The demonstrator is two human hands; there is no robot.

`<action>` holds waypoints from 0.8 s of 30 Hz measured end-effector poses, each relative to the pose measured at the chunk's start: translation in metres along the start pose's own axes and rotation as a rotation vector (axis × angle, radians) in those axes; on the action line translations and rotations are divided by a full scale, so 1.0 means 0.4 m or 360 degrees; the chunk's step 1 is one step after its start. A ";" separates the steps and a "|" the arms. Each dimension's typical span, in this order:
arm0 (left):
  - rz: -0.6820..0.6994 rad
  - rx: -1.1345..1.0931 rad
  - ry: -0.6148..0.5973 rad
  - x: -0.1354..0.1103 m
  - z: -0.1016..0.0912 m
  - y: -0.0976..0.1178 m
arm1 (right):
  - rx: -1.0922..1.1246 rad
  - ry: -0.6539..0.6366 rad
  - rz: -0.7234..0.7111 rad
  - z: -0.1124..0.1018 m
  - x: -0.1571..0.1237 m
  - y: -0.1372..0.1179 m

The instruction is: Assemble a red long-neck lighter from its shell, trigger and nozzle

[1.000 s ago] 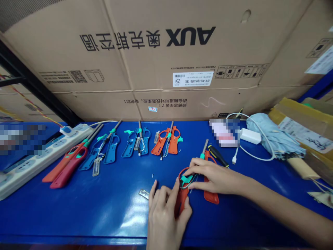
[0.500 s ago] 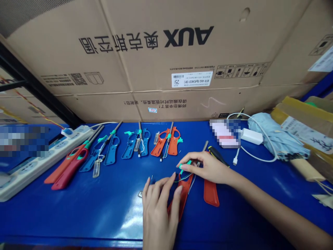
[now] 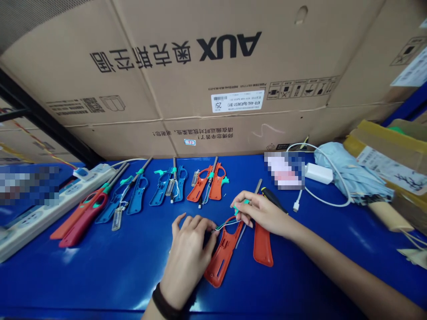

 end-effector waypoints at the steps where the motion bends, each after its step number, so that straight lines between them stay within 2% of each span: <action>1: 0.0011 -0.0007 0.0032 -0.001 0.001 0.000 | 0.0044 0.0022 0.0012 -0.001 0.001 0.002; 6: 0.0167 -0.0104 0.0371 -0.008 -0.012 0.011 | 0.0347 0.0153 0.0021 0.000 0.000 -0.002; 9: 0.0309 -0.0123 0.0614 -0.008 -0.020 0.027 | 0.0417 0.0059 0.0031 0.005 -0.005 -0.015; 11: 0.0370 -0.0129 0.0766 -0.008 -0.021 0.035 | 0.0317 -0.0039 0.0027 0.009 -0.011 -0.022; 13: 0.0413 -0.0130 0.0875 -0.008 -0.018 0.040 | 0.0051 -0.0043 -0.0014 0.012 -0.020 -0.027; 18: 0.0510 -0.0089 0.0918 -0.015 -0.015 0.044 | -0.0657 0.0059 -0.0246 0.030 -0.040 -0.036; 21: 0.0549 -0.0098 0.0887 -0.021 -0.014 0.046 | -0.0897 0.0083 -0.0467 0.038 -0.042 -0.035; 24: 0.0453 -0.0264 0.0808 -0.023 -0.008 0.043 | -0.0996 0.0111 -0.0576 0.037 -0.036 -0.026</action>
Point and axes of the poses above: each hand's wrist, its own x-axis towards the middle knuckle, its own z-axis out of the palm, y = z × x, the point moved 1 cm from there along x, towards the middle knuckle, and after that the axes turned 6 degrees about -y, right-handed, at the moved point
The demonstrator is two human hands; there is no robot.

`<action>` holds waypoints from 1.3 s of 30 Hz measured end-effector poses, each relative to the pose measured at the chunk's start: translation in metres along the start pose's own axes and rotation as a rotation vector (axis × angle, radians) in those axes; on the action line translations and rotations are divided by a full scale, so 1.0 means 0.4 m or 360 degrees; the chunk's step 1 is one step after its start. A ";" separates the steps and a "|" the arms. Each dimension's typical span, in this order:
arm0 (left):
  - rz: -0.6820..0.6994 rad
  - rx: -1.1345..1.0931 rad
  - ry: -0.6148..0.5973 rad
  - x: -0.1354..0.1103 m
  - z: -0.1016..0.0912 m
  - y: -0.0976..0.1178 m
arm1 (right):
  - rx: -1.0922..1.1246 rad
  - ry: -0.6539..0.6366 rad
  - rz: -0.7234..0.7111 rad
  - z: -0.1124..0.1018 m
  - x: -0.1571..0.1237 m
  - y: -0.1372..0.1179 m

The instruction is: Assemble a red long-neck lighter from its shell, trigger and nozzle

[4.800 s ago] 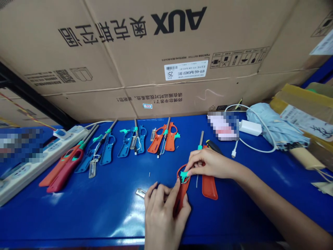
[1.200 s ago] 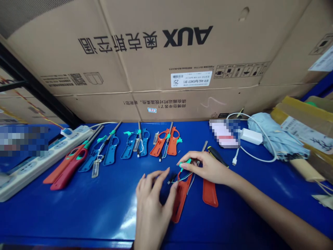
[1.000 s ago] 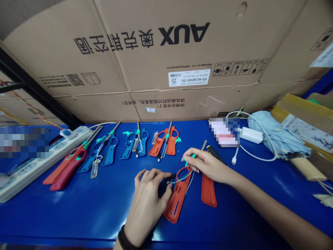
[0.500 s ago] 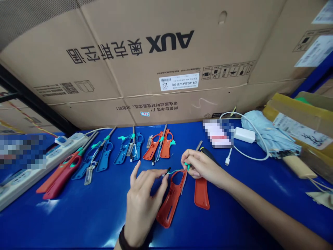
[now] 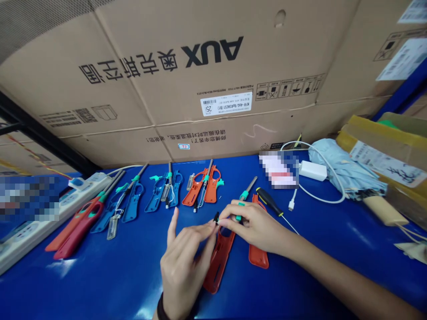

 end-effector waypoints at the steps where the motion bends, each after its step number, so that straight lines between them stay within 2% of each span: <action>1: -0.0111 -0.0086 -0.0025 0.000 0.001 -0.004 | -0.0017 0.0012 -0.0017 0.001 0.000 0.004; 4: -0.0569 -0.0395 -0.0153 0.010 -0.001 -0.020 | -0.0116 0.0005 -0.0097 -0.001 -0.002 0.008; 6: -0.0852 -0.0597 -0.0321 0.027 -0.006 -0.032 | -0.0239 -0.0027 -0.0166 -0.004 -0.006 0.004; 9: -0.1033 -0.0895 -0.0642 0.060 -0.014 -0.044 | -0.0417 -0.0039 -0.0262 -0.008 -0.012 -0.004; 12: -0.1050 -0.1150 -0.0810 0.083 -0.018 -0.050 | -0.0492 -0.0008 -0.0351 -0.008 -0.017 -0.010; 16: -0.1039 -0.1298 -0.0861 0.088 -0.014 -0.050 | -0.0480 0.0071 -0.0431 -0.003 -0.019 -0.015; 22: -0.0920 -0.1270 -0.0676 0.088 -0.007 -0.042 | -0.0208 0.0138 -0.0381 -0.008 -0.014 -0.015; 27: -0.0913 -0.1231 -0.0558 0.084 -0.004 -0.041 | -0.0059 0.0163 -0.0193 -0.008 -0.006 -0.017; 33: -0.0900 -0.1182 -0.0531 0.078 -0.001 -0.044 | 0.0010 0.0233 -0.0102 0.008 0.000 -0.008; 39: -0.0875 -0.1175 -0.0500 0.079 -0.003 -0.040 | 0.0074 0.0218 -0.0011 0.005 0.001 -0.005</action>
Point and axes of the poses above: each hand's wrist, its own x-axis towards the middle knuckle, its own z-axis out of the palm, y = z × x, the point moved 1 cm from there along x, towards the middle knuckle, and after that the axes turned 6 degrees about -y, right-handed, at the moved point
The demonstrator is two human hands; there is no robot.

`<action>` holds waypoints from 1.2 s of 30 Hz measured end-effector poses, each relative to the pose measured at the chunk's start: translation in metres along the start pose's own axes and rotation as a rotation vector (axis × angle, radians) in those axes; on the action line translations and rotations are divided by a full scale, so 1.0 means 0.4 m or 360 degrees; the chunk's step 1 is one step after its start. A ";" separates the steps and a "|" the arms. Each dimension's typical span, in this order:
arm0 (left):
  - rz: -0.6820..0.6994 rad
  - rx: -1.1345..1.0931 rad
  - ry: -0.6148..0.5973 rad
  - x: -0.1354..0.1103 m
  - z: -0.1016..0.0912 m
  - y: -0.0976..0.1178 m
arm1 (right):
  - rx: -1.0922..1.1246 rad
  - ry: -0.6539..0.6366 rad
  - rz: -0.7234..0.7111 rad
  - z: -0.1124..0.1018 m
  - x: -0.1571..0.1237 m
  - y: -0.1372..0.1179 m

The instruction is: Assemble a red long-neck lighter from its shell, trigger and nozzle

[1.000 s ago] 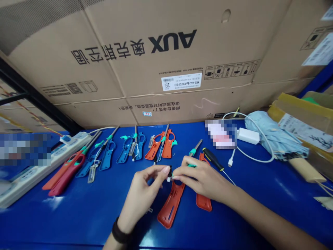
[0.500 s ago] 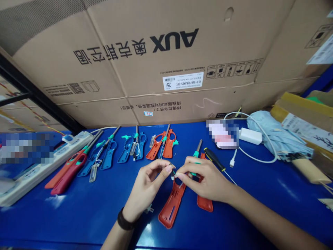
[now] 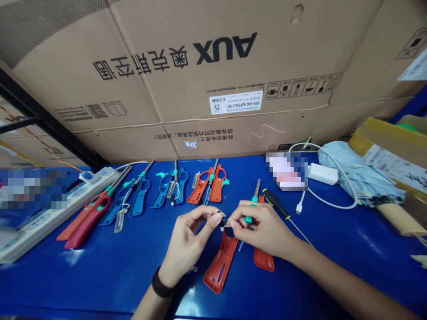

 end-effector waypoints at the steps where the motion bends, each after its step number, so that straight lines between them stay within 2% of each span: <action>1: 0.0011 0.0006 0.0013 -0.001 0.001 0.000 | 0.0016 -0.0013 0.0021 -0.001 0.001 -0.001; 9: 0.0042 0.0090 0.0161 0.000 0.007 -0.006 | 0.0052 -0.0102 0.0090 -0.006 0.005 -0.004; 15: 0.0023 0.0030 0.0052 0.005 0.007 -0.007 | 0.0080 -0.0170 0.0153 -0.014 0.008 -0.002; 21: -0.0003 -0.0051 -0.0027 0.004 0.005 -0.009 | 0.0544 -0.0348 0.0319 -0.009 0.013 0.011; 24: -0.0036 -0.0046 -0.0031 0.003 0.004 -0.008 | 0.0663 -0.0377 0.0387 -0.009 0.016 0.020; 29: -0.0041 0.0007 -0.0074 0.001 0.005 -0.005 | 0.0727 -0.0422 0.0457 -0.016 0.018 0.022; 36: -0.0011 0.0122 -0.0032 0.000 0.012 -0.008 | 0.0651 -0.0498 0.0467 -0.023 0.017 0.019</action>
Point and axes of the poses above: each hand's wrist, its own x-axis towards the middle knuckle, its own z-axis out of the palm, y = z × x, the point moved 1 cm from there along x, towards the middle knuckle, and after that the axes turned 6 degrees about -y, right-handed, at the moved point
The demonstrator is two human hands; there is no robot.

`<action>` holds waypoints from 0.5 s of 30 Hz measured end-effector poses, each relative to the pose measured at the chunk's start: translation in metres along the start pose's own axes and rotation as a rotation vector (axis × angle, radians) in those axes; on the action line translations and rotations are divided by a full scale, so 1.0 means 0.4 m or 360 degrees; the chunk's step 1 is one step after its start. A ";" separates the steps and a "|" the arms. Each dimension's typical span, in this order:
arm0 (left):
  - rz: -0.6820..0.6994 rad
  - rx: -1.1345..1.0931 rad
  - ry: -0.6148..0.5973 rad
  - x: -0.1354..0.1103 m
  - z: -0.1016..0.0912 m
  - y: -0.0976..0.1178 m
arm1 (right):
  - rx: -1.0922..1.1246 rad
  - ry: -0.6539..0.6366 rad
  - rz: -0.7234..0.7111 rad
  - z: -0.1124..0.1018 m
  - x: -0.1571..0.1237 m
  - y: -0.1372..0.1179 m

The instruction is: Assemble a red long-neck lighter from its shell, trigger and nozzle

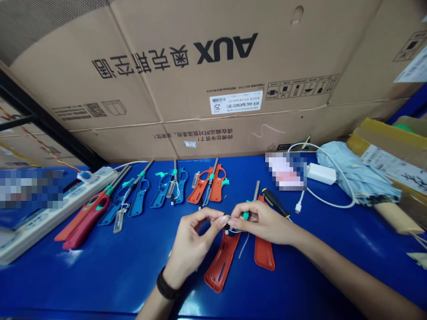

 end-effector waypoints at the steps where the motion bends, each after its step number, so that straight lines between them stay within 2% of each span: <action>1: 0.0002 0.0008 -0.0003 -0.001 0.001 0.000 | -0.0005 -0.0021 0.0004 -0.002 0.000 0.001; 5: 0.0026 0.0053 0.0009 -0.003 0.002 -0.003 | -0.0026 -0.0121 0.0038 -0.010 -0.001 -0.001; 9: 0.0104 0.0050 -0.0020 -0.005 0.008 -0.004 | 0.0034 -0.0211 0.0165 -0.021 -0.008 -0.014; 15: 0.0115 0.0085 -0.0128 -0.008 0.027 0.000 | -0.0331 -0.0302 0.0172 -0.037 -0.017 -0.019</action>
Point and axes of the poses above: each hand's wrist, its own x-axis towards the middle knuckle, its own z-axis out of the palm, y = z × x, the point moved 1 cm from there along x, towards the middle knuckle, and after that the axes turned 6 degrees about -y, right-handed, at the moved point
